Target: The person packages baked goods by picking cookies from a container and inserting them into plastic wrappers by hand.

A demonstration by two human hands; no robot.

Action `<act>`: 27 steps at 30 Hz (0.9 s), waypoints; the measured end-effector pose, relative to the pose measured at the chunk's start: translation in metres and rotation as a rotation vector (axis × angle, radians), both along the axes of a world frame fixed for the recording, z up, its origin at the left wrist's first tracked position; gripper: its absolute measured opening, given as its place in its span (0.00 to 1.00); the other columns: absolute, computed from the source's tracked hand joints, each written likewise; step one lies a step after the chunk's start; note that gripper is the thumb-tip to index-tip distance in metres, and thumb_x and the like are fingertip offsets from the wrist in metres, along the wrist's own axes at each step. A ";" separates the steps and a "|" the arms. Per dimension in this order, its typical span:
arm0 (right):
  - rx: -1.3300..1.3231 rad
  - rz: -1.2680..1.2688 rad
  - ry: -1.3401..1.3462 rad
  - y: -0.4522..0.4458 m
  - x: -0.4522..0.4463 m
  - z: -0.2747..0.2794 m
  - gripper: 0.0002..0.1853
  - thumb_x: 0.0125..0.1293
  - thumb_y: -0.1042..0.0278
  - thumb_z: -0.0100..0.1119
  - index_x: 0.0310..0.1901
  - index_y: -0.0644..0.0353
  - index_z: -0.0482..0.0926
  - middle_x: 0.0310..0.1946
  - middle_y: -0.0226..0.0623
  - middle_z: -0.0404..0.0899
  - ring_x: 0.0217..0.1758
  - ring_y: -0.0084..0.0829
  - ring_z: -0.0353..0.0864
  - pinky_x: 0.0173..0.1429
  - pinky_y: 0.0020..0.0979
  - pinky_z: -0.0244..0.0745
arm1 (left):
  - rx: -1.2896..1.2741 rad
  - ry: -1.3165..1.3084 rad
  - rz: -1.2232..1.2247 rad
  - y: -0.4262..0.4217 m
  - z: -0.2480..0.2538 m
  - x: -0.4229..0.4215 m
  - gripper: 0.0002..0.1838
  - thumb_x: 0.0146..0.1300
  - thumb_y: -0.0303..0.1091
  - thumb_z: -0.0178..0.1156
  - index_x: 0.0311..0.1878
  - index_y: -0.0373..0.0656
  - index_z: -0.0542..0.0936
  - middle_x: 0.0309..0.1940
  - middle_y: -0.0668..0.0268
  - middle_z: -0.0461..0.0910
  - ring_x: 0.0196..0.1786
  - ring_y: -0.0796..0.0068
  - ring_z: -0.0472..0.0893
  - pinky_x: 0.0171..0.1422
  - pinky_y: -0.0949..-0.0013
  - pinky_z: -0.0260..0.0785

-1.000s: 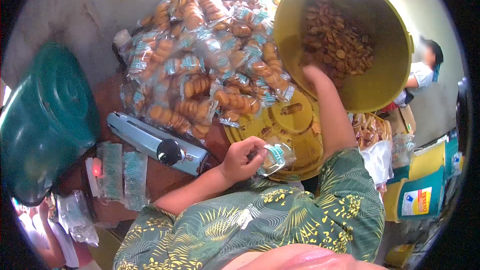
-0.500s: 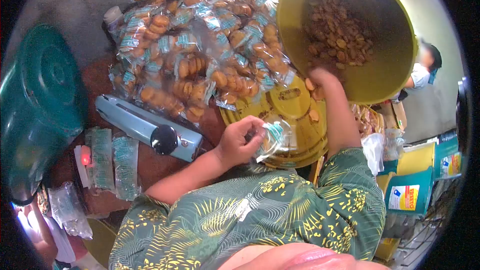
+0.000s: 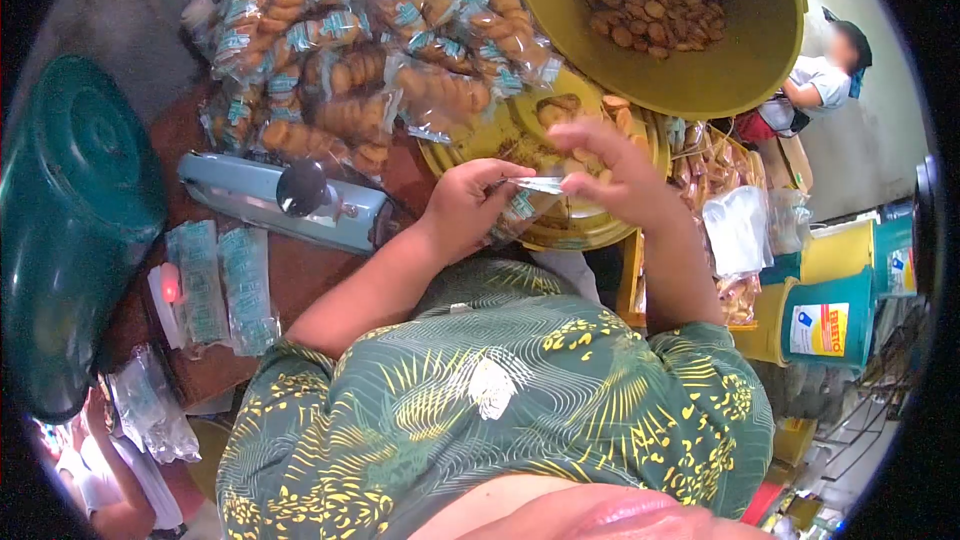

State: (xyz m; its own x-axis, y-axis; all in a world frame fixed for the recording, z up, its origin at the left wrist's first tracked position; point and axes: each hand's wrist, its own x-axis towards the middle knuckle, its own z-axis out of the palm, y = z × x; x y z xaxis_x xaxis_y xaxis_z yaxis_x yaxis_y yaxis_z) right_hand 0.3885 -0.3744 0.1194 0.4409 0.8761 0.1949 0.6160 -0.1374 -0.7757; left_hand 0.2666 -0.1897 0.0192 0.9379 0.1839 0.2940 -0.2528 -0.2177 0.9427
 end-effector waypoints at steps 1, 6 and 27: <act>-0.113 0.027 -0.121 -0.004 -0.004 -0.009 0.16 0.61 0.67 0.68 0.50 0.59 0.81 0.44 0.42 0.82 0.51 0.36 0.80 0.57 0.34 0.74 | -0.046 0.008 -0.013 -0.001 -0.003 0.000 0.08 0.66 0.27 0.62 0.45 0.38 0.85 0.41 0.60 0.86 0.45 0.72 0.84 0.52 0.69 0.74; -0.219 -0.377 -0.180 -0.016 0.005 -0.026 0.11 0.65 0.62 0.65 0.41 0.62 0.82 0.31 0.40 0.81 0.39 0.35 0.81 0.45 0.35 0.75 | 0.182 0.042 -0.044 0.000 0.003 -0.003 0.12 0.69 0.36 0.61 0.44 0.36 0.84 0.38 0.55 0.85 0.43 0.64 0.85 0.50 0.65 0.75; -0.187 -0.100 0.022 -0.016 0.017 -0.030 0.12 0.61 0.64 0.69 0.41 0.60 0.80 0.39 0.35 0.83 0.45 0.29 0.82 0.53 0.33 0.74 | 0.325 -0.097 -0.009 0.000 -0.004 0.000 0.20 0.65 0.39 0.65 0.59 0.44 0.80 0.40 0.52 0.84 0.42 0.56 0.84 0.48 0.62 0.76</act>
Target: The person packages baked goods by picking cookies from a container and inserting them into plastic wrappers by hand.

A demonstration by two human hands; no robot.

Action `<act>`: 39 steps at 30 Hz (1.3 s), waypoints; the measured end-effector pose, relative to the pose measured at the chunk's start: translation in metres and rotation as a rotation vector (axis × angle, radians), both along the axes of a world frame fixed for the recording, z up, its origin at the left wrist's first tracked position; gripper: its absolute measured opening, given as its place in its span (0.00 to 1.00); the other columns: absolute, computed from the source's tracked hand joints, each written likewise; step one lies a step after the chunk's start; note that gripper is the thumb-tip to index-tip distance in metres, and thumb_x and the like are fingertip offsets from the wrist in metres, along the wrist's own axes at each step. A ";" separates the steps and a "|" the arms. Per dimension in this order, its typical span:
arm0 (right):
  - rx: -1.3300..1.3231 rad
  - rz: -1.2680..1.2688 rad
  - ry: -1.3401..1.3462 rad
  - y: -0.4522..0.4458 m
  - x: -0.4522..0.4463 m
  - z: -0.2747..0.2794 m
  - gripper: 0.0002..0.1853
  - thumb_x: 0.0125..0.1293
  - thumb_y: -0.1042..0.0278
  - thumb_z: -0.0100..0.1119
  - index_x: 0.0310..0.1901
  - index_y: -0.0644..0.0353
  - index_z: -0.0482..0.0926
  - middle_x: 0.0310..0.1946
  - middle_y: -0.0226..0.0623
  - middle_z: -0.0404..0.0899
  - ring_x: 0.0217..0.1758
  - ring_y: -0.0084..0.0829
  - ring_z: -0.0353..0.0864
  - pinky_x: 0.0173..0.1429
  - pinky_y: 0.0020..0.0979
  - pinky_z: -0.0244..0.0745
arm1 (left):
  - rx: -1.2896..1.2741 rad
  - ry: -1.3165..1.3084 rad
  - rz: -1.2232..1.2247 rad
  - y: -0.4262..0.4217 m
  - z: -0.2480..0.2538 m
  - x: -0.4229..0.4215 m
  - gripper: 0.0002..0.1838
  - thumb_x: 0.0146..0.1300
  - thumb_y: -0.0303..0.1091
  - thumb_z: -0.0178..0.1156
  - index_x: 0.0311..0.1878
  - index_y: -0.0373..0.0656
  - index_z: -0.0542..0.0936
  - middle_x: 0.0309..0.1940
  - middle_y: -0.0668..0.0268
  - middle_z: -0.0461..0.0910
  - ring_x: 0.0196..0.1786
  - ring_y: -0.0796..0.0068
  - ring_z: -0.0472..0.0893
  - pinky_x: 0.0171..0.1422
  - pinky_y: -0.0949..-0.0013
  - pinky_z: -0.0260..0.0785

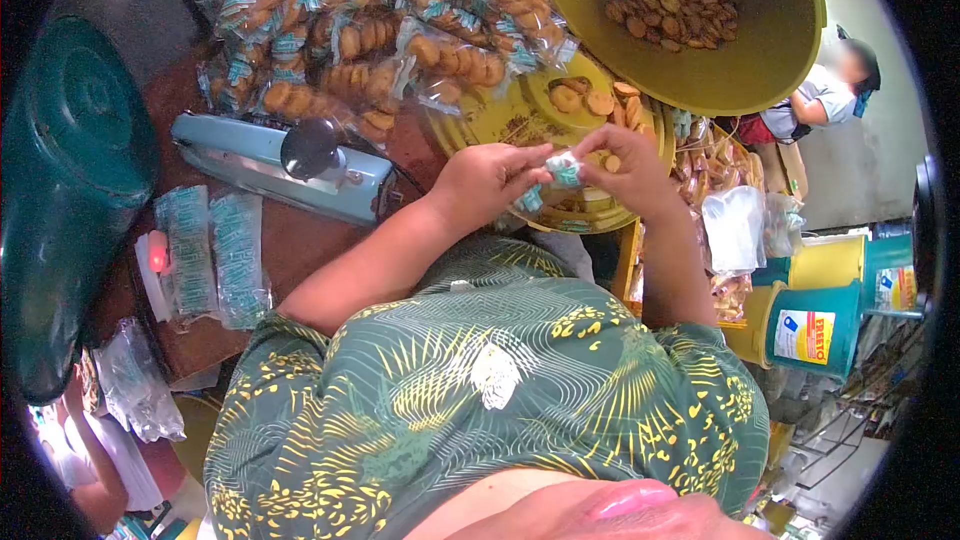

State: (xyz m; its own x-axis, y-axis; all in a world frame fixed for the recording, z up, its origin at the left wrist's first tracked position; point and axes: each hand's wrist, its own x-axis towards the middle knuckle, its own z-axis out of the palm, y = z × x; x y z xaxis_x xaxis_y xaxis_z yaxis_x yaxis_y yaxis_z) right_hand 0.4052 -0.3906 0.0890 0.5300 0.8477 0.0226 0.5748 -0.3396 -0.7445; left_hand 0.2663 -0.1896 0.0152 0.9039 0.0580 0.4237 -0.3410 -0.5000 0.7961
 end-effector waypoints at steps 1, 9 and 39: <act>0.009 0.004 -0.009 0.007 -0.009 0.000 0.12 0.61 0.64 0.69 0.40 0.61 0.81 0.39 0.36 0.83 0.46 0.30 0.82 0.54 0.34 0.74 | 0.003 -0.024 -0.028 0.000 -0.001 0.000 0.22 0.64 0.37 0.66 0.61 0.45 0.79 0.41 0.52 0.84 0.42 0.58 0.85 0.49 0.63 0.76; 0.081 0.060 -0.270 0.028 -0.028 0.003 0.07 0.67 0.68 0.62 0.41 0.63 0.82 0.41 0.37 0.84 0.49 0.33 0.80 0.57 0.34 0.72 | -0.486 0.313 -0.242 -0.003 0.008 0.000 0.24 0.62 0.32 0.68 0.62 0.42 0.77 0.45 0.64 0.84 0.47 0.79 0.79 0.54 0.68 0.73; 0.088 0.075 0.109 0.024 -0.009 0.025 0.14 0.60 0.64 0.69 0.43 0.63 0.80 0.39 0.37 0.82 0.47 0.30 0.80 0.54 0.32 0.73 | -0.565 0.413 -0.243 -0.001 -0.010 0.006 0.20 0.65 0.35 0.65 0.57 0.39 0.75 0.46 0.68 0.80 0.48 0.80 0.77 0.54 0.70 0.71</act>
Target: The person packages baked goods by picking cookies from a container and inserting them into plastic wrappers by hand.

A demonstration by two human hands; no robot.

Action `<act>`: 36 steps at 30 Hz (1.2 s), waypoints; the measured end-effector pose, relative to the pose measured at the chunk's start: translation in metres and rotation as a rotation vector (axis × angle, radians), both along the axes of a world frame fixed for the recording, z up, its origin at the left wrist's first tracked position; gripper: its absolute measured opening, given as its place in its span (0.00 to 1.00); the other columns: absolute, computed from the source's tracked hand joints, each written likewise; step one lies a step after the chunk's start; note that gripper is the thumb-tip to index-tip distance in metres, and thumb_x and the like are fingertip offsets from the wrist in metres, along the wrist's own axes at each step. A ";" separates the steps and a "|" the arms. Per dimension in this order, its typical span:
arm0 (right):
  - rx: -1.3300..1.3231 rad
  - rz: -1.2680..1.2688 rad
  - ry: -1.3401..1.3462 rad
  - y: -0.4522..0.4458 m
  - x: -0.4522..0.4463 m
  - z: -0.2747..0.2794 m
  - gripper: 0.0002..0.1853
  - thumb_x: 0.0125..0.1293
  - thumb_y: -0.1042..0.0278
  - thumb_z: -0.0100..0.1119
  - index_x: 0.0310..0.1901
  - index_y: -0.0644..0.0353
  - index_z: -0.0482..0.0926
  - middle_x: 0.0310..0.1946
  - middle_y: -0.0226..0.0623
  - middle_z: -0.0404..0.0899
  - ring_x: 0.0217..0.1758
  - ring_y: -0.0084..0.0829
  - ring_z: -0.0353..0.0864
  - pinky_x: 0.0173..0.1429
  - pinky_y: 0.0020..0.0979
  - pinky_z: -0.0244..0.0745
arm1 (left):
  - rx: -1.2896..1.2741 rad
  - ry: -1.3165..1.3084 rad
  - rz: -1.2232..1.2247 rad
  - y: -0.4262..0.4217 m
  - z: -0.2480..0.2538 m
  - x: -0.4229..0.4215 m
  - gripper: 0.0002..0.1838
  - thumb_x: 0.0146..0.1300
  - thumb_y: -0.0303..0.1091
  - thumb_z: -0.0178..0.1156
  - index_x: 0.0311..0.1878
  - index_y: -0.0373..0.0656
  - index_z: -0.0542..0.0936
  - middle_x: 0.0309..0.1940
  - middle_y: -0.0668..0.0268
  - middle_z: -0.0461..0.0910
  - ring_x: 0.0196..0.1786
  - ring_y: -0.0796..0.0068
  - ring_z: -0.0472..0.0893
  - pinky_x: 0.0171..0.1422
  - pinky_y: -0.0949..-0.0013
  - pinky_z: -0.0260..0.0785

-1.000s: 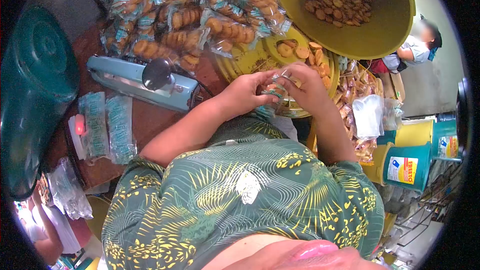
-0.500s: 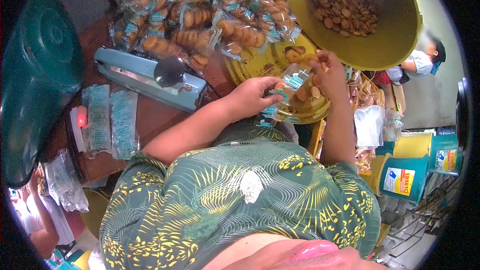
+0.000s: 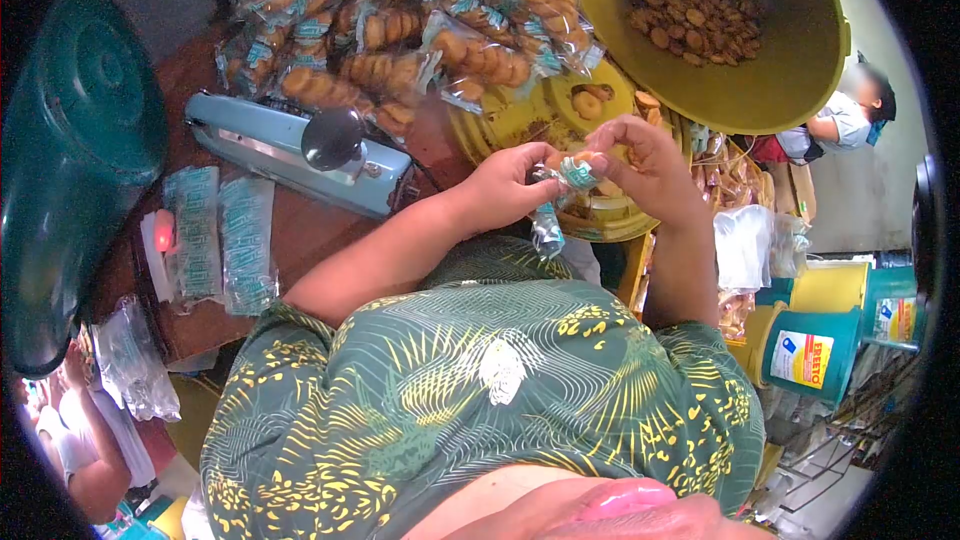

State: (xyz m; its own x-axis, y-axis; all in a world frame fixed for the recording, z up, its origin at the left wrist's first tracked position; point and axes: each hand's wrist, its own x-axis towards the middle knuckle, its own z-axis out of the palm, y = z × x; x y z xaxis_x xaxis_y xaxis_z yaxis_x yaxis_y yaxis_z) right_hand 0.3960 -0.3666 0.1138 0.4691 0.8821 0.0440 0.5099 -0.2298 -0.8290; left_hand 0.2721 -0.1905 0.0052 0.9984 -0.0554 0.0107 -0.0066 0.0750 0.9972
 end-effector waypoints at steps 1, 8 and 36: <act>0.024 0.014 -0.034 0.002 -0.002 0.000 0.14 0.61 0.64 0.69 0.42 0.63 0.80 0.38 0.37 0.81 0.46 0.31 0.80 0.53 0.32 0.73 | -0.052 -0.003 -0.013 -0.001 -0.003 0.000 0.20 0.66 0.35 0.64 0.57 0.39 0.75 0.46 0.69 0.79 0.48 0.80 0.77 0.54 0.70 0.71; -0.025 0.048 -0.384 0.018 -0.012 -0.004 0.10 0.65 0.69 0.66 0.43 0.65 0.80 0.37 0.38 0.79 0.47 0.31 0.79 0.56 0.32 0.71 | -0.491 0.037 -0.213 -0.005 0.009 -0.005 0.26 0.62 0.38 0.70 0.59 0.41 0.70 0.45 0.72 0.78 0.48 0.82 0.76 0.55 0.71 0.71; -0.035 0.023 0.151 0.009 0.016 -0.019 0.09 0.66 0.70 0.63 0.46 0.62 0.79 0.41 0.34 0.80 0.50 0.29 0.78 0.59 0.30 0.71 | -0.488 0.025 -0.182 -0.004 -0.003 0.001 0.36 0.58 0.32 0.72 0.67 0.42 0.67 0.51 0.71 0.77 0.52 0.79 0.77 0.58 0.71 0.70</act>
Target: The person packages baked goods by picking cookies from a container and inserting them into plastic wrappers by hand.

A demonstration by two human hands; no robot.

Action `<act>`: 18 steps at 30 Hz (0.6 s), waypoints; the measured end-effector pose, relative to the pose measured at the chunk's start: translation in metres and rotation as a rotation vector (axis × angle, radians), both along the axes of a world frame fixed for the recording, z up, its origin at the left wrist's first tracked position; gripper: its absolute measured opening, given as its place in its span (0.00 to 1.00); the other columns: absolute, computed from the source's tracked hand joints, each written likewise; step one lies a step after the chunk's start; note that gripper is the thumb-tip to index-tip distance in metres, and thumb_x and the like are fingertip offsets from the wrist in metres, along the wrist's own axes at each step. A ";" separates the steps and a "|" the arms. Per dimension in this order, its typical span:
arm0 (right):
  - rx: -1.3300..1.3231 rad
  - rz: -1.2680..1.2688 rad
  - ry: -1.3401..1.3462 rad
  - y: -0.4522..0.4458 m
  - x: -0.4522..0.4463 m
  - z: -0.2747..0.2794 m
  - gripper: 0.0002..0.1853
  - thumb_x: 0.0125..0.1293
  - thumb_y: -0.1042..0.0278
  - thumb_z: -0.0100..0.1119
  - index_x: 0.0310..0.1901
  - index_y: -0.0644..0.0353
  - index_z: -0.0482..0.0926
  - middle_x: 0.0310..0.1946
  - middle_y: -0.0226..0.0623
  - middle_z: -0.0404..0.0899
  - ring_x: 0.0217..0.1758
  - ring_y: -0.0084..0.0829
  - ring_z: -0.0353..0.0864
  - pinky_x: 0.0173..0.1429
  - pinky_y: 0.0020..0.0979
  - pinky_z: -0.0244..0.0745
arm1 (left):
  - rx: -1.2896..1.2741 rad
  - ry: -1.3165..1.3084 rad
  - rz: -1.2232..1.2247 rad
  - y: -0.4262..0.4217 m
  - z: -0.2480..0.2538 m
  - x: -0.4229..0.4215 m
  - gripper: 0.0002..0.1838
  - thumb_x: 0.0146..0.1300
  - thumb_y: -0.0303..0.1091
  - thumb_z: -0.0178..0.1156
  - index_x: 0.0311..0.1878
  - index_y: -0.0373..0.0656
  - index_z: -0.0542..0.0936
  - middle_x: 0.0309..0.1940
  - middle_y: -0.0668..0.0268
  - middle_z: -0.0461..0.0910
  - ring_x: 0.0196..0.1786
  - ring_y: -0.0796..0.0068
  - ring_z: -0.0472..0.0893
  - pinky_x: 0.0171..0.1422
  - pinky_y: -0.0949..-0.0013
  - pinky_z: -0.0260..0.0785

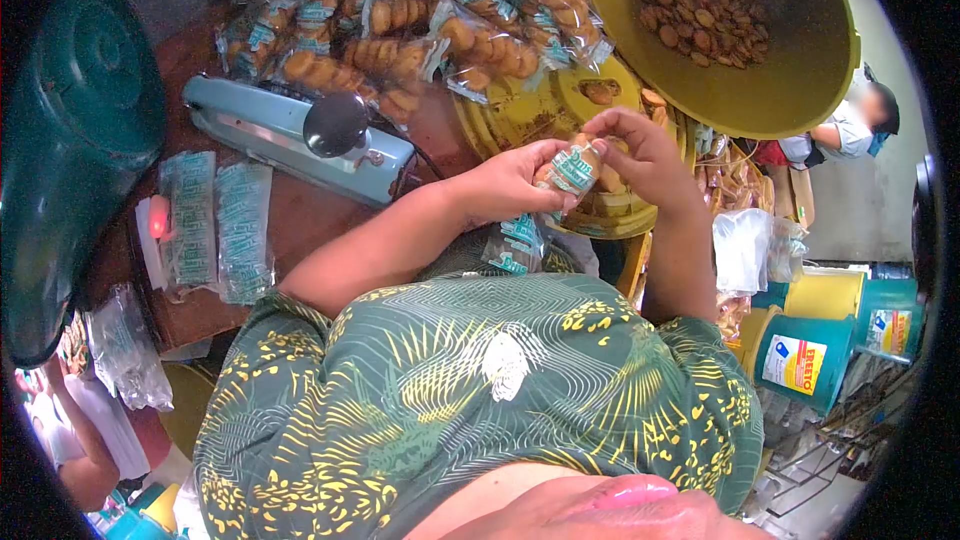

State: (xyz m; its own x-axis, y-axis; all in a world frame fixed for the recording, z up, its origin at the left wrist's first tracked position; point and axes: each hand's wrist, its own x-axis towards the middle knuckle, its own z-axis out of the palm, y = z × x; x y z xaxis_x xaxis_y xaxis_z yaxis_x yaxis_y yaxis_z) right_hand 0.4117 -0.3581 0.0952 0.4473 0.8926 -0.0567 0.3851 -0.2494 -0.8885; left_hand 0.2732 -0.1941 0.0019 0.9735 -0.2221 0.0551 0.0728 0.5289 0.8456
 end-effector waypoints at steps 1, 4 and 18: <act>0.040 -0.010 -0.128 0.004 -0.004 0.000 0.09 0.66 0.70 0.63 0.45 0.63 0.78 0.41 0.35 0.79 0.49 0.30 0.78 0.58 0.31 0.71 | -0.012 0.008 -0.010 0.000 -0.001 0.000 0.34 0.58 0.32 0.72 0.66 0.43 0.67 0.50 0.71 0.77 0.52 0.80 0.77 0.58 0.71 0.70; 0.165 -0.006 -0.418 0.014 -0.019 0.003 0.09 0.65 0.69 0.64 0.43 0.64 0.78 0.39 0.38 0.78 0.48 0.33 0.78 0.57 0.32 0.71 | 0.028 0.039 -0.030 0.004 0.000 0.001 0.31 0.58 0.32 0.72 0.63 0.45 0.70 0.48 0.73 0.76 0.51 0.81 0.76 0.57 0.72 0.70; 0.099 -0.333 -0.660 0.025 0.014 -0.007 0.16 0.68 0.57 0.62 0.46 0.64 0.79 0.40 0.45 0.84 0.44 0.43 0.83 0.53 0.39 0.75 | -0.038 0.041 -0.009 0.000 -0.004 0.003 0.31 0.59 0.30 0.71 0.65 0.44 0.69 0.48 0.73 0.78 0.51 0.81 0.77 0.58 0.71 0.70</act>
State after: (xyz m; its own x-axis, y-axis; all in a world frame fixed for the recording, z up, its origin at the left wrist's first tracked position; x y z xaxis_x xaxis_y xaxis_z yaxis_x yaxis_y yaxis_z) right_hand 0.4253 -0.3330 0.0886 0.6083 0.6908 0.3908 0.7643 -0.3769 -0.5233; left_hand 0.2758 -0.1941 -0.0025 0.9731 -0.2292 0.0233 0.1121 0.5595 0.8212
